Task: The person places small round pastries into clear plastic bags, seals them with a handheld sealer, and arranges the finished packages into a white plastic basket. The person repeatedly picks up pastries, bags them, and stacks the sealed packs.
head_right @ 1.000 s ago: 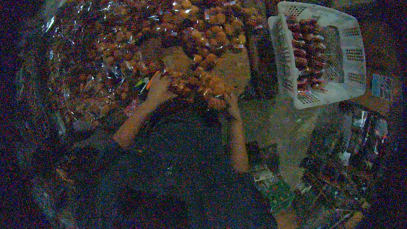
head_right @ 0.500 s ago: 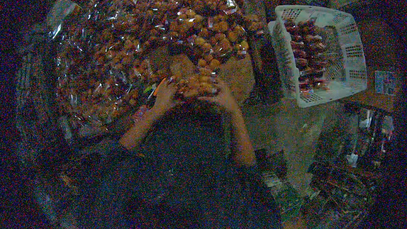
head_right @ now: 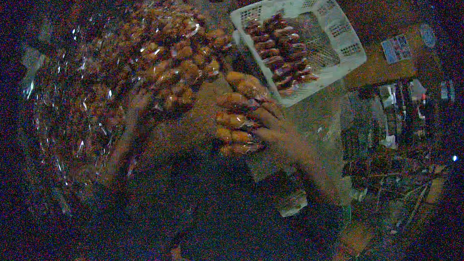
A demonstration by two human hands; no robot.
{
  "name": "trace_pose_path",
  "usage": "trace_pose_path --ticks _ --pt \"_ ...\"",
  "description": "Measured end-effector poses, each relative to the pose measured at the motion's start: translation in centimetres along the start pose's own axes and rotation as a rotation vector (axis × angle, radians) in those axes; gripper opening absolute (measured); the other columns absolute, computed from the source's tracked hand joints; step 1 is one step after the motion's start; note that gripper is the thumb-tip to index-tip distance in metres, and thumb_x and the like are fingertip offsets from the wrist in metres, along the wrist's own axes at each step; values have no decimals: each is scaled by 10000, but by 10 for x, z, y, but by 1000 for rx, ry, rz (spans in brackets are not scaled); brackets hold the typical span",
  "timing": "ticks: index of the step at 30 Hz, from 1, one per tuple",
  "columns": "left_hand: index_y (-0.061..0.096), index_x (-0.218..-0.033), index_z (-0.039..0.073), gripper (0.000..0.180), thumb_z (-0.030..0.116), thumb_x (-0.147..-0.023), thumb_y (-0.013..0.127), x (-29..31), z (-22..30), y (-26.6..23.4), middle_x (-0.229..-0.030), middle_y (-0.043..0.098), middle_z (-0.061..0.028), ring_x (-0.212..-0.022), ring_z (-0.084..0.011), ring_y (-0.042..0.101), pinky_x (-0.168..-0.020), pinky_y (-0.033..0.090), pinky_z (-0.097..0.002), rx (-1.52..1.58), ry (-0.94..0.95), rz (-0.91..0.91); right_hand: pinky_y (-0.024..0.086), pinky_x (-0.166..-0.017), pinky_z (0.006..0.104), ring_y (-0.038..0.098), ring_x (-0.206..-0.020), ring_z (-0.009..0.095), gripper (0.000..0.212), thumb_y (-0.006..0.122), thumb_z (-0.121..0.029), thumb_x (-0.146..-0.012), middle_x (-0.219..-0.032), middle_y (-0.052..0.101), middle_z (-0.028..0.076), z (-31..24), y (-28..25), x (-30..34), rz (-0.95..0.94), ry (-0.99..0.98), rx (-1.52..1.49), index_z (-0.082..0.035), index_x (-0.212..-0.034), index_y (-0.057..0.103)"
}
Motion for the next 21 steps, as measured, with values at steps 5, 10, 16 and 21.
trace_pose_path --ticks 5,10,16,21 --pt "635 -1279 13 719 331 -693 904 -181 101 -1 -1309 630 -139 -1243 -308 577 -1084 440 -429 459 196 234 396 -1114 495 482 -1304 411 543 877 -275 -601 -1283 582 142 84 -103 48 -23 111 -272 -69 -1082 729" --pt "671 -1245 7 604 208 -725 902 -364 176 105 -1184 705 -119 -1099 -204 659 -989 511 -324 638 54 4 406 -1098 468 521 -1252 374 637 952 -331 -577 -1296 572 157 202 -171 69 -222 -37 -162 -63 -1109 726" --pt "695 -1129 36 577 239 -625 890 -480 207 261 -1000 753 -111 -906 -199 705 -813 559 -345 835 82 -380 461 -1059 453 581 -1236 355 766 936 -455 -633 -1297 620 189 334 -182 18 -558 -80 -304 -32 -1207 653" --pt "707 -1093 80 558 277 -606 895 -478 204 300 -957 762 -83 -862 -218 716 -774 565 -392 481 -17 -490 553 -898 378 700 -985 286 683 934 -425 -637 -1086 723 133 371 -138 -30 -888 -87 -95 -63 -1158 681"
Point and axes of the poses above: each hand's wrist, its own x-axis away from the middle knuckle, its own y-axis out of the palm, z = x × y, the point moved 7 cm from there along -x, towards the middle knuckle
